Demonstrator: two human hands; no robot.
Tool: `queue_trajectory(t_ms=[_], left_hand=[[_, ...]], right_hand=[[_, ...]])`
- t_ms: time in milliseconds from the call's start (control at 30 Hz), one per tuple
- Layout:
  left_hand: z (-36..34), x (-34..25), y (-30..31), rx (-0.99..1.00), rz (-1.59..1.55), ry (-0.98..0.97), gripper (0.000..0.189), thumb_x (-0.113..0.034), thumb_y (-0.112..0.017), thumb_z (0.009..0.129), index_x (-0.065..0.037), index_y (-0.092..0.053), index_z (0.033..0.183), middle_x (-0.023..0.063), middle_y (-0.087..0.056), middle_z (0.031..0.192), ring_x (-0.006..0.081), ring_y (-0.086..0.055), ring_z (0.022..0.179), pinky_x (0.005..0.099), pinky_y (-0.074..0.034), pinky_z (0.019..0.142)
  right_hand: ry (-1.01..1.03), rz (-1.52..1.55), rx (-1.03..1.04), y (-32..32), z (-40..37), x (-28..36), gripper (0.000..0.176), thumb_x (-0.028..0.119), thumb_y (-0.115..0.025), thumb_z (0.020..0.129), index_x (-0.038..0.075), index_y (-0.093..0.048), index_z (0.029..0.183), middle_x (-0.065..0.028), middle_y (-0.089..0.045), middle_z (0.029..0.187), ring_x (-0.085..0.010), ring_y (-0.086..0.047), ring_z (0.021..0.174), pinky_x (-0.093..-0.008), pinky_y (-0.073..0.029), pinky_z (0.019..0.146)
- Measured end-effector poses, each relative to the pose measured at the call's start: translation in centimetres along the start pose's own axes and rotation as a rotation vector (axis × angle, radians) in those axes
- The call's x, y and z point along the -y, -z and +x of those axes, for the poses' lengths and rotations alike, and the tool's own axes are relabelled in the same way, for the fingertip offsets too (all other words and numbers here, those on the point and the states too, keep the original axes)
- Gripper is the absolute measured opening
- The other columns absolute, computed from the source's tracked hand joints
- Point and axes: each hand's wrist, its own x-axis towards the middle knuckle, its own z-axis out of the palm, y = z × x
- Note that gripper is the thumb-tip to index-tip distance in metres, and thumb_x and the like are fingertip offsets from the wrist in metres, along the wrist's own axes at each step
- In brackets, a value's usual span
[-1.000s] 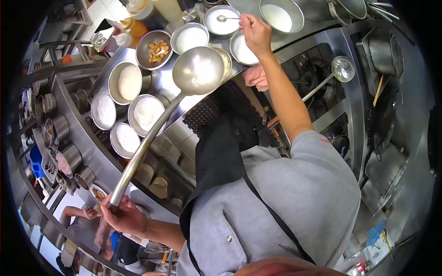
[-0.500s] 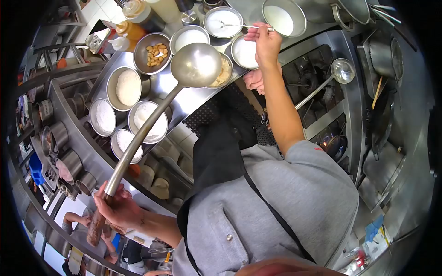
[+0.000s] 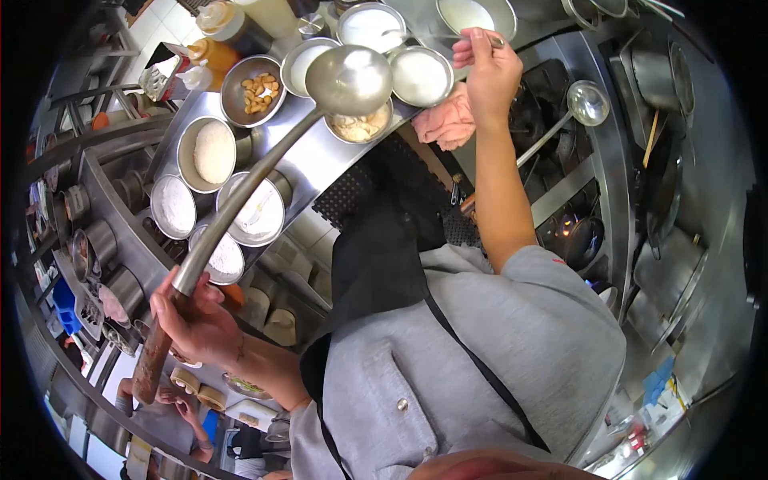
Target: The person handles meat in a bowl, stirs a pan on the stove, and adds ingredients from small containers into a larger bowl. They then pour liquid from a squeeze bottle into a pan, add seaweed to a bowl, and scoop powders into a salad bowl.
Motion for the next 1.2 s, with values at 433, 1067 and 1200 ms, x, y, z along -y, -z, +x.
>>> queue_trajectory(t_ms=[433, 1067, 1200], left_hand=[[-1.6, -0.7, 2.2, -0.062, 0.133, -0.081, 0.048, -0.035, -0.043, 0.095, 0.011, -0.056, 0.101, 0.0219, -0.064, 0.07, 0.0157, -0.057, 0.047, 0.0204, -0.041, 0.04], [-8.8, -2.3, 7.7, -0.405, 0.08, -0.154, 0.047, -0.033, -0.044, 0.096, 0.013, -0.056, 0.098, 0.0211, -0.064, 0.079, 0.0172, -0.061, 0.054, 0.0183, -0.043, 0.043], [-10.3, -2.0, 8.7, -0.363, 0.061, -0.126, 0.047, -0.033, -0.045, 0.095, 0.012, -0.057, 0.098, 0.0195, -0.064, 0.078, 0.0168, -0.061, 0.054, 0.0186, -0.043, 0.043]], right_hand=[[0.126, -0.426, -0.052, 5.3, -3.4, -4.9, 0.02, 0.013, -0.058, 0.09, -0.004, -0.067, 0.086, -0.006, -0.066, 0.069, -0.0067, -0.058, 0.058, -0.0215, -0.048, 0.055], [0.262, -0.402, 0.445, -0.2, -7.8, -9.5, 0.017, 0.01, -0.055, 0.091, -0.003, -0.065, 0.091, -0.0082, -0.066, 0.072, -0.0117, -0.063, 0.06, -0.0237, -0.05, 0.055], [-0.196, -0.043, 0.247, 0.2, -7.8, -10.2, 0.02, 0.01, -0.051, 0.093, -0.005, -0.064, 0.093, -0.0097, -0.066, 0.077, -0.0119, -0.062, 0.064, -0.0238, -0.052, 0.059]])
